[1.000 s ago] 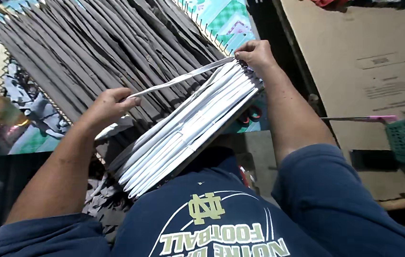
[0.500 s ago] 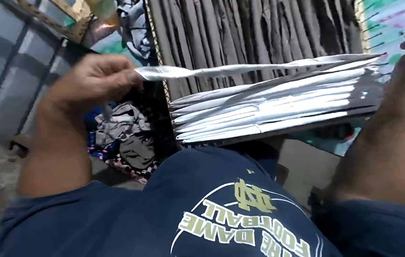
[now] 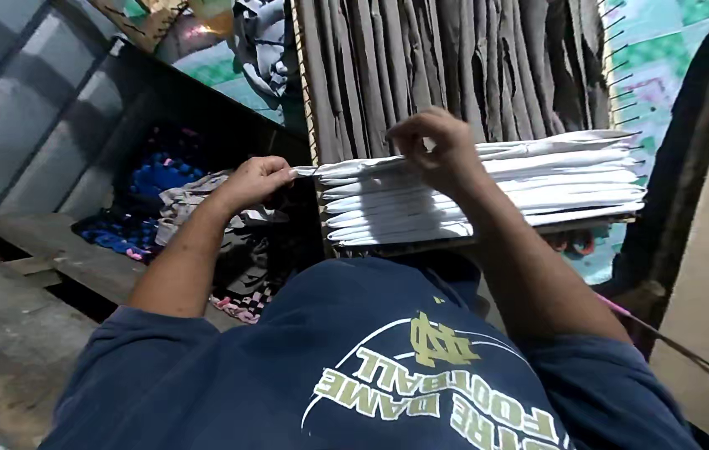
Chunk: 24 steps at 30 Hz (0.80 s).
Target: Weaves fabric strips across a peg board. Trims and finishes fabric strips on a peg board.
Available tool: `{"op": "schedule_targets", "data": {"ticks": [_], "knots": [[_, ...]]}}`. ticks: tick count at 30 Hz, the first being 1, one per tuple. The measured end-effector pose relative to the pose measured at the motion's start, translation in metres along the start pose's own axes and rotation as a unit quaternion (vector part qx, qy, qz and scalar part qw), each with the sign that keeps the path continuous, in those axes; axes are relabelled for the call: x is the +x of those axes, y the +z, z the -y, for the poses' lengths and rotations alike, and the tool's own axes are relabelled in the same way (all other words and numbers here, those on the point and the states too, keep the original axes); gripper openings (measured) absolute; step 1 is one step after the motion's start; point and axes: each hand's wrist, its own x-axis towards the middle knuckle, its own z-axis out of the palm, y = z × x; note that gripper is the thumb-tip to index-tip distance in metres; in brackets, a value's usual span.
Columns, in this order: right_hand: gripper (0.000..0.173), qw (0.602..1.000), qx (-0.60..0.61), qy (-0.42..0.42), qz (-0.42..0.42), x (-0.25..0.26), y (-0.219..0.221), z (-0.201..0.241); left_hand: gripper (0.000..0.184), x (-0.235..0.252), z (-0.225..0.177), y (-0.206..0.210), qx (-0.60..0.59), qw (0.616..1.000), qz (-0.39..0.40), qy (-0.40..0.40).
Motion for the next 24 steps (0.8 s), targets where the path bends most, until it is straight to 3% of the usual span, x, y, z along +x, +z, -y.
{"op": "schedule_targets", "data": {"ticks": [3,6,12,15,19,24], "knots": [[0.025,0.997,0.012,-0.024,0.079,0.006,0.027,0.019,0.032,0.010,0.001,0.001,0.044,0.998,-0.027,-0.018],[0.026,0.992,0.000,-0.073,0.102,0.010,0.056,0.027,0.029,0.017,-0.005,0.000,0.031,0.997,-0.074,-0.022],[0.027,0.989,-0.015,-0.087,0.115,0.012,0.068,0.031,0.010,0.024,-0.031,0.001,-0.202,0.976,-0.077,-0.034],[0.027,0.991,-0.009,-0.084,0.105,0.010,0.071,0.029,0.007,0.025,-0.036,0.003,-0.228,0.971,-0.068,-0.014],[0.025,0.992,0.007,-0.069,0.103,0.007,0.074,0.028,0.003,0.020,-0.038,0.004,-0.168,0.982,-0.067,0.053],[0.024,0.993,0.034,-0.033,0.105,0.008,0.073,0.030,0.013,0.016,-0.036,0.003,0.006,0.985,-0.077,0.154]]}}
